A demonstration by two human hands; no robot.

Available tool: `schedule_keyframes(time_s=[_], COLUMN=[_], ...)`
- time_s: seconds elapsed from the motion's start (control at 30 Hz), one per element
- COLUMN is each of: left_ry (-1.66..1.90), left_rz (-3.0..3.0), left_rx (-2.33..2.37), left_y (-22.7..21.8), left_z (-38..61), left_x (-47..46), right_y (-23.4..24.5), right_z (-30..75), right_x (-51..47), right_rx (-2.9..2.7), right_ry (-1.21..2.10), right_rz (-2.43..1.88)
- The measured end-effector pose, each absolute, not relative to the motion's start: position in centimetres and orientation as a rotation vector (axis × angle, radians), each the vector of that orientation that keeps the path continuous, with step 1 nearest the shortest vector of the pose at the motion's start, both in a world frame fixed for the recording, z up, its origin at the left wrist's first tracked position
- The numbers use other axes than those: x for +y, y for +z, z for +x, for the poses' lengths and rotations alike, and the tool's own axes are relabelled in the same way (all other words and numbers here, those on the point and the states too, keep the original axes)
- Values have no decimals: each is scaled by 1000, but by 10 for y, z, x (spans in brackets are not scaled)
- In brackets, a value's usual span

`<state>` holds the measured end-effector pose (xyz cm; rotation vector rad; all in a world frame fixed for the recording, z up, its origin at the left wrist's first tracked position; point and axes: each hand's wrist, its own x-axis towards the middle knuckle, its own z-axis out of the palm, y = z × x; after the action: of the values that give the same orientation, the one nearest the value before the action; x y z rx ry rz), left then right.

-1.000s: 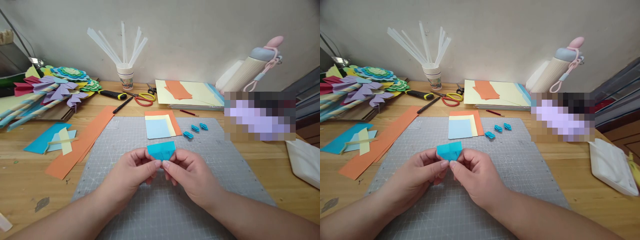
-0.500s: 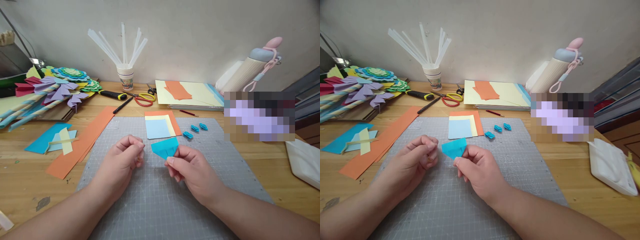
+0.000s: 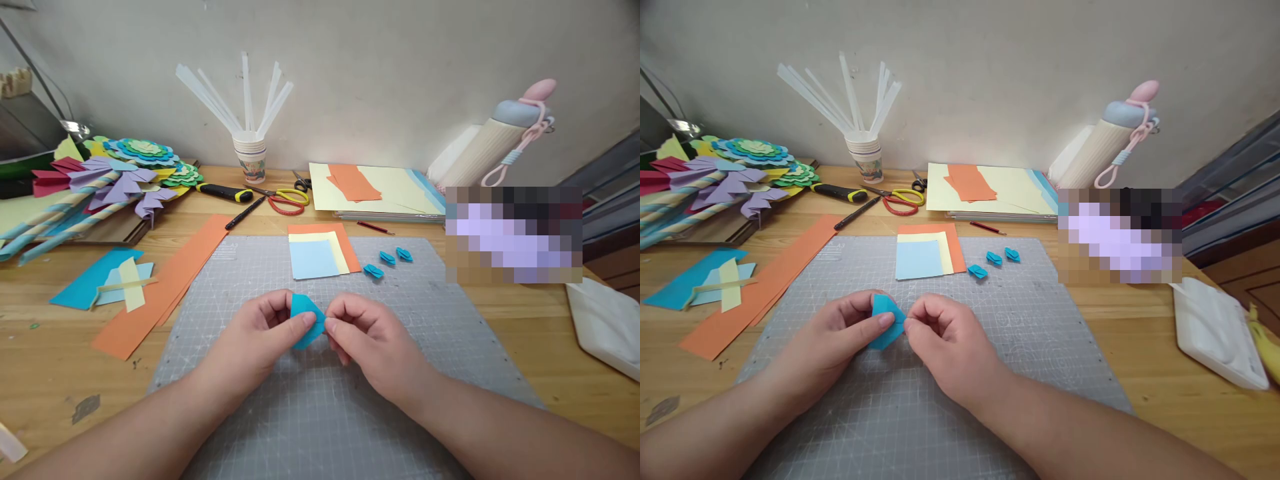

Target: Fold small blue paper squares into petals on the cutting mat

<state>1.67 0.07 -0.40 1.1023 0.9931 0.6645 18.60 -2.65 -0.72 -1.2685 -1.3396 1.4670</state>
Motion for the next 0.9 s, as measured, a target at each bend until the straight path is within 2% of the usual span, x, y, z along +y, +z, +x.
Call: schedule_keyframes(time_s=[0.57,0.77,0.9], left_ry=[655,605,672], left_rz=[1098,1135,1123], left_rx=[1023,957,948], left_y=[5,6,4], left_z=[17,16,17], left_x=[1,0,1], right_y=[-2,-1,-2], right_z=[195,196,195], right_x=[-24,-22,-23], right_rx=[-1528,-1393,-1372], right_ry=[1422,1603,1591], right_rz=[-1307,-1245,-1147])
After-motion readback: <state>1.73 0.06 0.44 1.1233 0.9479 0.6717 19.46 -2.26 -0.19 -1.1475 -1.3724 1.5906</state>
